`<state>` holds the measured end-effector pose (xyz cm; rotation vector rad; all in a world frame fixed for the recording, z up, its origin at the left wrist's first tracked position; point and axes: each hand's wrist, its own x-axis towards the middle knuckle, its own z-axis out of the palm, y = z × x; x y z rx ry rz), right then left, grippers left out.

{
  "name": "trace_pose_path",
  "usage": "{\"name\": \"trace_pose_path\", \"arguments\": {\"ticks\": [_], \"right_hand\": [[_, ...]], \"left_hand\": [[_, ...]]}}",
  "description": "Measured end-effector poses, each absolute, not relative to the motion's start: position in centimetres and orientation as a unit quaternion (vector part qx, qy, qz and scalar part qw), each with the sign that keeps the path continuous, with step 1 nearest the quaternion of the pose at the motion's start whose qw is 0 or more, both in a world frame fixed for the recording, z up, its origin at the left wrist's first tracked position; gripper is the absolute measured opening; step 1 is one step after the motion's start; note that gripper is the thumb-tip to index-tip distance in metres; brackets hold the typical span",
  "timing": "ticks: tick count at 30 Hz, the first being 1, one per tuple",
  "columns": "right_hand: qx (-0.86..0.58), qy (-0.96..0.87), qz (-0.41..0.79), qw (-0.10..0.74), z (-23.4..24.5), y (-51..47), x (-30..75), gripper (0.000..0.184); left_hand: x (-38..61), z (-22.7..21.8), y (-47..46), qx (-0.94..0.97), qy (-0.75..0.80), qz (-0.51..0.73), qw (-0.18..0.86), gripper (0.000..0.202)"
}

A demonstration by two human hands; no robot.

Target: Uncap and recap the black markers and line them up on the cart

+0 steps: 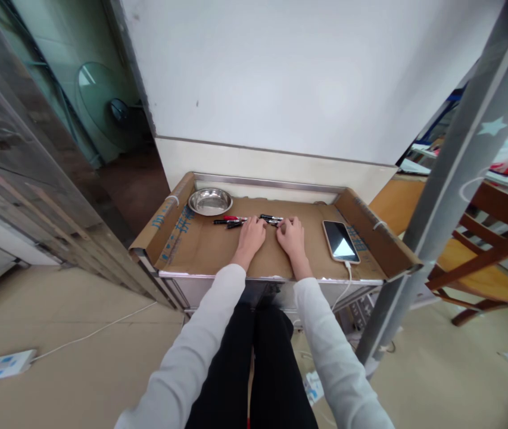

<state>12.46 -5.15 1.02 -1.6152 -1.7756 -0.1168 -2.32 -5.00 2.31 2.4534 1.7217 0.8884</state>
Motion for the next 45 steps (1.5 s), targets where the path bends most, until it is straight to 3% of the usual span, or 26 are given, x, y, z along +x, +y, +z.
{"name": "trace_pose_path", "arguments": {"ticks": [5, 13, 27, 31, 40, 45], "right_hand": [[-0.644, -0.683, -0.039, 0.342, 1.1, -5.1, 12.2, 0.019], [-0.588, -0.743, 0.005, 0.319, 1.5, -5.3, 12.1, 0.027], [-0.563, -0.753, 0.03, 0.338, 1.5, -5.3, 12.2, 0.029], [-0.562, -0.746, 0.035, 0.356, 1.4, -5.0, 12.3, 0.031], [-0.517, -0.71, 0.072, 0.474, 1.1, -4.6, 12.4, 0.023], [-0.519, -0.613, 0.173, 0.57, 1.3, -5.0, 12.5, 0.028]], "left_hand": [[-2.5, 2.6, -5.1, 0.762, 0.572, 0.303, -0.002, 0.023], [-2.5, 2.9, -6.0, 0.586, 0.728, 0.348, -0.075, 0.019], [-2.4, 3.2, -6.1, 0.618, 0.718, 0.321, -0.006, 0.031], [-2.4, 2.8, -5.8, 0.622, 0.718, 0.314, -0.013, 0.026], [-2.6, 2.4, -5.0, 0.646, 0.666, 0.374, 0.009, 0.014], [-2.8, 2.4, -4.9, 0.714, 0.506, 0.48, 0.054, 0.013]]}}
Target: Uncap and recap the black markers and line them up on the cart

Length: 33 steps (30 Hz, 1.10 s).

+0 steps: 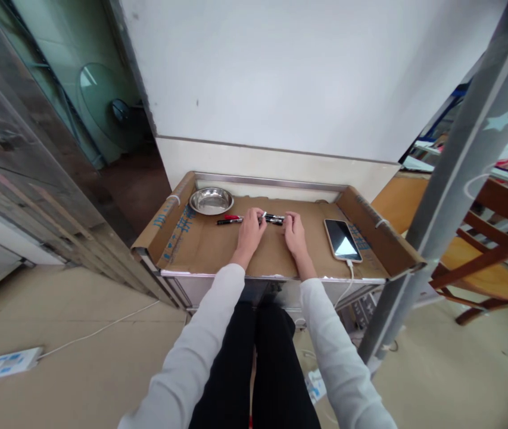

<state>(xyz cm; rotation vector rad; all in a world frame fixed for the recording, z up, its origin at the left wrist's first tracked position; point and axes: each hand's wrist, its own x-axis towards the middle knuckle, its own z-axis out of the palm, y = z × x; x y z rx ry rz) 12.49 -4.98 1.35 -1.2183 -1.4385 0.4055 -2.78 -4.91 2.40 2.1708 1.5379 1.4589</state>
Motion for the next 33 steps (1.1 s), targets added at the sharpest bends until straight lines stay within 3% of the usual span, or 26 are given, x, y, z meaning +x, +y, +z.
{"name": "trace_pose_path", "arguments": {"ticks": [4, 8, 11, 15, 20, 26, 33], "right_hand": [[-0.471, -0.52, 0.352, 0.62, 1.5, -5.1, 12.7, 0.043], [-0.432, -0.526, 0.438, 0.588, 1.6, -4.9, 12.9, 0.041], [-0.421, -0.532, 0.453, 0.579, 1.3, -4.6, 13.1, 0.039], [-0.423, -0.483, 0.406, 0.65, 0.6, -4.3, 13.5, 0.038], [-0.443, -0.416, 0.379, 0.697, 0.1, -4.0, 13.7, 0.029], [-0.401, -0.416, 0.477, 0.662, 0.6, -4.3, 13.5, 0.02], [-0.368, -0.405, 0.54, 0.639, 1.3, -5.0, 13.3, 0.015]], "left_hand": [[-2.5, 2.8, -5.5, 0.799, 0.393, 0.442, 0.107, 0.018], [-2.3, 3.2, -5.9, 0.846, 0.35, 0.386, 0.112, 0.019], [-2.3, 3.3, -5.9, 0.843, 0.369, 0.383, 0.084, 0.021], [-2.4, 3.0, -5.3, 0.775, 0.439, 0.452, 0.056, 0.025], [-2.5, 2.2, -4.5, 0.726, 0.458, 0.496, 0.129, 0.028], [-2.3, 2.0, -4.6, 0.797, 0.365, 0.436, 0.2, 0.046], [-2.4, 2.6, -4.9, 0.755, 0.363, 0.51, 0.194, 0.026]]}}
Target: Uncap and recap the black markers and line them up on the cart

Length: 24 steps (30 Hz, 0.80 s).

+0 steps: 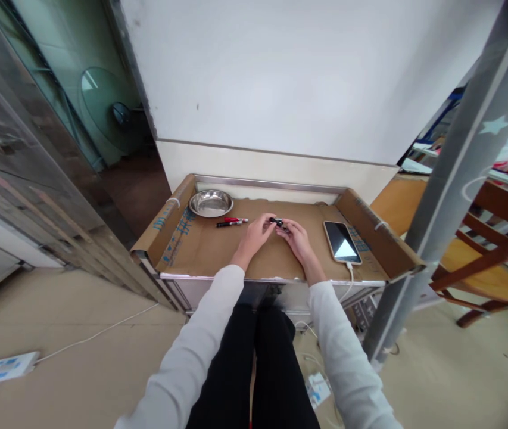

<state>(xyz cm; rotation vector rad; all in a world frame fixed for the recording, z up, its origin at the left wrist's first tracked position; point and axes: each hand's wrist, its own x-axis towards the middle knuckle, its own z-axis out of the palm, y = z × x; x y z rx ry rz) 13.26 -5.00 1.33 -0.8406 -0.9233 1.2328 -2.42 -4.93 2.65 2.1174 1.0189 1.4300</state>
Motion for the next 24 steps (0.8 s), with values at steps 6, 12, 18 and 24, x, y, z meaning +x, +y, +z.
{"name": "trace_pose_path", "arguments": {"ticks": [6, 12, 18, 24], "right_hand": [[-0.355, -0.372, 0.551, 0.658, 1.5, -5.3, 13.4, 0.014], [-0.38, -0.399, 0.521, 0.653, 1.3, -5.0, 13.6, 0.015], [-0.393, -0.41, 0.453, 0.687, 0.8, -4.6, 13.9, 0.022], [-0.43, -0.408, 0.379, 0.711, 0.4, -4.2, 14.1, 0.03]], "left_hand": [[-2.6, 2.9, -5.1, 0.705, 0.399, 0.565, 0.159, 0.024], [-2.9, 3.4, -5.6, 0.665, 0.438, 0.581, 0.168, 0.022], [-2.8, 2.9, -4.9, 0.676, 0.441, 0.557, 0.196, 0.018], [-2.5, 1.8, -4.1, 0.79, 0.411, 0.403, 0.211, 0.015]]}}
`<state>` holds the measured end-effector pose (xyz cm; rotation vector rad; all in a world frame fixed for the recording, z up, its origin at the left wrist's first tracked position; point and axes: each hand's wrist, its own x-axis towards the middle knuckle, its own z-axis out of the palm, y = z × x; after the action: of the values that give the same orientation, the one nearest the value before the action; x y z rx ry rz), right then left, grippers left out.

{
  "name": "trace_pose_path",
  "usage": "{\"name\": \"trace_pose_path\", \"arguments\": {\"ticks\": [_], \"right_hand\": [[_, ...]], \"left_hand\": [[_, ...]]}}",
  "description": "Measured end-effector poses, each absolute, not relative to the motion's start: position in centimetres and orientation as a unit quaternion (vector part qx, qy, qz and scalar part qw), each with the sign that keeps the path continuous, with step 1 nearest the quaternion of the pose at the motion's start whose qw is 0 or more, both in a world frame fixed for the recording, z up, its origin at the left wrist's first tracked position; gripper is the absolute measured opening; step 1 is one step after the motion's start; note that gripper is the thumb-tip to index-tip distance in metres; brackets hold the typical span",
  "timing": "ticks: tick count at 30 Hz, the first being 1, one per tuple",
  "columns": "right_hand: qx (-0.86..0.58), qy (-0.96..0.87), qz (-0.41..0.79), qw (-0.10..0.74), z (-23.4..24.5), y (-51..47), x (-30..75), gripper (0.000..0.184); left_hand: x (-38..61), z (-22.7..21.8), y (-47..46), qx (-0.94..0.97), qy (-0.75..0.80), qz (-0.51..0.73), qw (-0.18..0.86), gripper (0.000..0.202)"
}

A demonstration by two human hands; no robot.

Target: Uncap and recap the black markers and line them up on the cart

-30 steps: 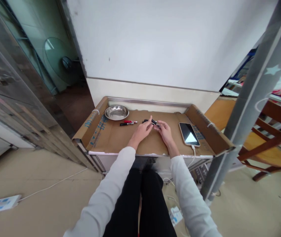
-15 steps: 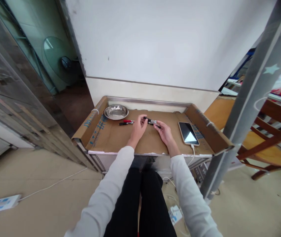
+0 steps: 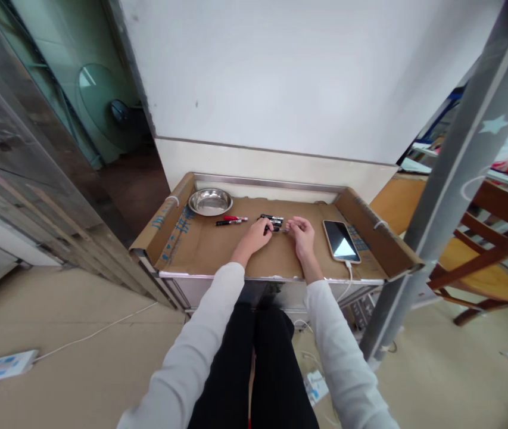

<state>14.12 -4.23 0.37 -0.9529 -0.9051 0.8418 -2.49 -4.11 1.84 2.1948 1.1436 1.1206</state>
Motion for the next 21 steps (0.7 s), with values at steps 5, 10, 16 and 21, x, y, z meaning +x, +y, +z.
{"name": "trace_pose_path", "arguments": {"ticks": [5, 10, 16, 21], "right_hand": [[-0.434, -0.519, 0.331, 0.658, 0.7, -4.6, 13.4, 0.025], [-0.423, -0.623, 0.305, 0.583, 0.8, -4.9, 12.9, 0.019], [-0.41, -0.706, 0.294, 0.496, 0.7, -5.0, 12.6, 0.021], [-0.536, -0.717, 0.133, 0.425, 1.3, -5.7, 12.3, 0.022]], "left_hand": [[-2.5, 1.9, -4.2, 0.793, 0.448, 0.38, 0.161, 0.018], [-2.3, 1.6, -4.1, 0.783, 0.508, 0.338, 0.121, 0.015], [-2.3, 0.9, -3.7, 0.768, 0.546, 0.326, 0.083, 0.013], [-2.5, 1.0, -3.8, 0.76, 0.545, 0.344, 0.08, 0.018]]}}
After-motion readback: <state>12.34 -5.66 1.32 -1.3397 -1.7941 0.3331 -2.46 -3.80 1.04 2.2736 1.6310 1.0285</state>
